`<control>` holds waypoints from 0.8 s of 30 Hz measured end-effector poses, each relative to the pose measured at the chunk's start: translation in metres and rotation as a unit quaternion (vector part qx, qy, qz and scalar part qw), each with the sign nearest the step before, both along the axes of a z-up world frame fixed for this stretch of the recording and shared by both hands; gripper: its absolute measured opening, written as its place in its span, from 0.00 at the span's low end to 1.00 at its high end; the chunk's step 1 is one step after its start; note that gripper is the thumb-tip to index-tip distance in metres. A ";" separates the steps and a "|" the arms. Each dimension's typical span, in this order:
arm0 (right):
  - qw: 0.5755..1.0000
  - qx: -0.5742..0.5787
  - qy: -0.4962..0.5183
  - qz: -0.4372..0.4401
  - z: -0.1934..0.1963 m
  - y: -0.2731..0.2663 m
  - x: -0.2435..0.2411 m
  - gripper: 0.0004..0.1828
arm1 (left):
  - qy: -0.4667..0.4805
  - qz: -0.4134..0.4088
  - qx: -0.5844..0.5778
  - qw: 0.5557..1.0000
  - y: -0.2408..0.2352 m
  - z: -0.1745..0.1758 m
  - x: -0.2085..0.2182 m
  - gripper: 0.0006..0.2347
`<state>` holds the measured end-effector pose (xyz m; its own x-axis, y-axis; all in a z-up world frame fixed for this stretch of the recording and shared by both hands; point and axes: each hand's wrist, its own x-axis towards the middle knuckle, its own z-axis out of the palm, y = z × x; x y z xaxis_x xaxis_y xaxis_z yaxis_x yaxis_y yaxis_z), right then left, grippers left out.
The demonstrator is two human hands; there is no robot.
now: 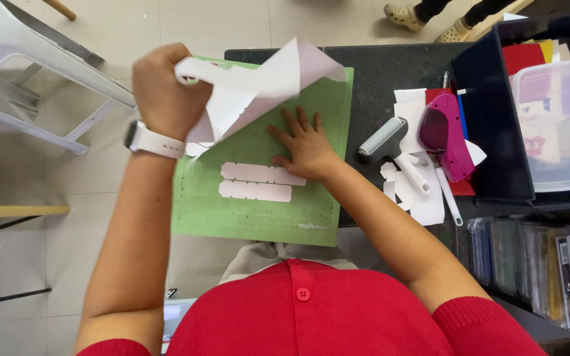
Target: Operating a paper cutting machine, weeding cutouts from a mat, and folding the paper into shapes.
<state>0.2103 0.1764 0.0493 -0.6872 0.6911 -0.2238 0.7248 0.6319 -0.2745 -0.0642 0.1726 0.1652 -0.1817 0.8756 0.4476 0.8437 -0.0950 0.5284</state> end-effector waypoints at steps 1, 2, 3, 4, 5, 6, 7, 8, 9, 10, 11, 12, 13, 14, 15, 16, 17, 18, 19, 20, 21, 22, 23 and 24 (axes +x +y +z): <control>1.000 0.001 0.002 -0.001 0.003 0.000 -0.001 0.41 | 0.002 -0.001 0.001 1.000 0.002 0.008 0.000 0.12; 1.000 -0.013 0.000 -0.009 0.006 -0.001 -0.001 0.41 | 0.028 -0.036 -0.021 0.999 0.005 0.017 0.000 0.10; 0.999 -0.026 -0.001 -0.018 0.009 0.000 -0.002 0.41 | 0.055 -0.072 -0.041 0.995 0.008 0.026 0.000 0.08; 1.000 -0.024 0.001 -0.019 0.010 0.002 -0.004 0.41 | 0.058 -0.072 -0.039 0.995 0.012 0.029 0.002 0.08; 0.999 -0.023 0.007 -0.024 0.009 0.001 -0.004 0.41 | 0.072 -0.084 0.007 0.994 0.015 0.030 0.005 0.07; 0.999 -0.022 0.012 -0.030 0.008 0.001 -0.003 0.41 | 0.087 -0.096 0.052 0.990 0.018 0.031 0.009 0.06; 0.999 -0.022 0.013 -0.031 0.010 0.002 -0.005 0.41 | 0.087 -0.097 0.052 0.990 0.020 0.037 0.010 0.06; 0.999 -0.024 0.001 -0.032 0.012 0.003 -0.006 0.41 | 0.099 -0.113 0.090 0.985 0.021 0.042 0.012 0.06; 0.999 -0.026 -0.011 -0.032 0.014 0.004 -0.007 0.41 | 0.110 -0.128 0.128 0.977 0.022 0.047 0.014 0.06; 0.999 -0.026 -0.010 -0.032 0.016 0.005 -0.008 0.41 | 0.111 -0.128 0.128 0.977 0.024 0.057 0.014 0.06; 0.997 -0.044 -0.003 -0.057 0.018 0.005 -0.010 0.52 | 0.217 -0.108 0.162 0.957 0.024 0.066 0.013 0.02; 0.995 -0.062 0.004 -0.081 0.020 0.006 -0.012 0.65 | 0.320 -0.086 0.195 0.923 0.025 0.076 0.012 0.08; 0.995 -0.063 0.004 -0.079 0.015 0.005 -0.009 0.65 | 0.320 -0.085 0.193 0.923 0.026 0.081 0.012 0.08; 0.994 -0.066 0.011 -0.087 0.010 0.004 -0.006 0.54 | 0.354 -0.091 0.189 0.912 0.028 0.086 0.013 0.07; 0.993 -0.066 0.018 -0.095 0.007 0.007 -0.005 0.44 | 0.387 -0.096 0.187 0.898 0.031 0.093 0.012 0.06; 0.993 -0.065 0.019 -0.094 0.011 0.007 -0.007 0.44 | 0.388 -0.093 0.188 0.897 0.029 0.095 0.020 0.06; 0.993 -0.067 0.020 -0.093 0.015 0.008 -0.009 0.43 | 0.355 -0.171 0.108 0.913 0.026 0.097 0.027 0.08; 0.993 -0.070 0.022 -0.093 0.018 0.009 -0.011 0.42 | 0.317 -0.247 0.026 0.915 0.024 0.099 0.035 0.11; 0.993 -0.069 0.022 -0.092 0.022 0.010 -0.012 0.42 | 0.318 -0.246 0.027 0.915 0.010 0.094 0.037 0.11; 0.992 -0.074 0.024 -0.095 0.025 0.012 -0.012 0.40 | 0.247 -0.264 -0.092 0.928 -0.002 0.089 0.040 0.23; 0.991 -0.081 0.024 -0.103 0.027 0.011 -0.009 0.39 | 0.170 -0.282 -0.209 0.921 -0.015 0.082 0.045 0.36; 0.991 -0.082 0.023 -0.107 0.029 0.011 -0.006 0.39 | 0.169 -0.286 -0.209 0.920 -0.025 0.060 0.041 0.36; 0.989 -0.091 0.022 -0.116 0.030 0.010 -0.002 0.38 | 0.187 -0.197 -0.143 0.952 -0.037 0.038 0.037 0.33; 0.987 -0.101 0.022 -0.124 0.032 0.008 0.001 0.37 | 0.202 -0.106 -0.075 0.971 -0.050 0.015 0.032 0.31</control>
<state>0.2114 0.1840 0.0810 -0.5140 0.7842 -0.3478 0.8354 0.3655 -0.4105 -0.0319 0.1229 0.1806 0.1734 0.9351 0.3092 0.9551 -0.2363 0.1789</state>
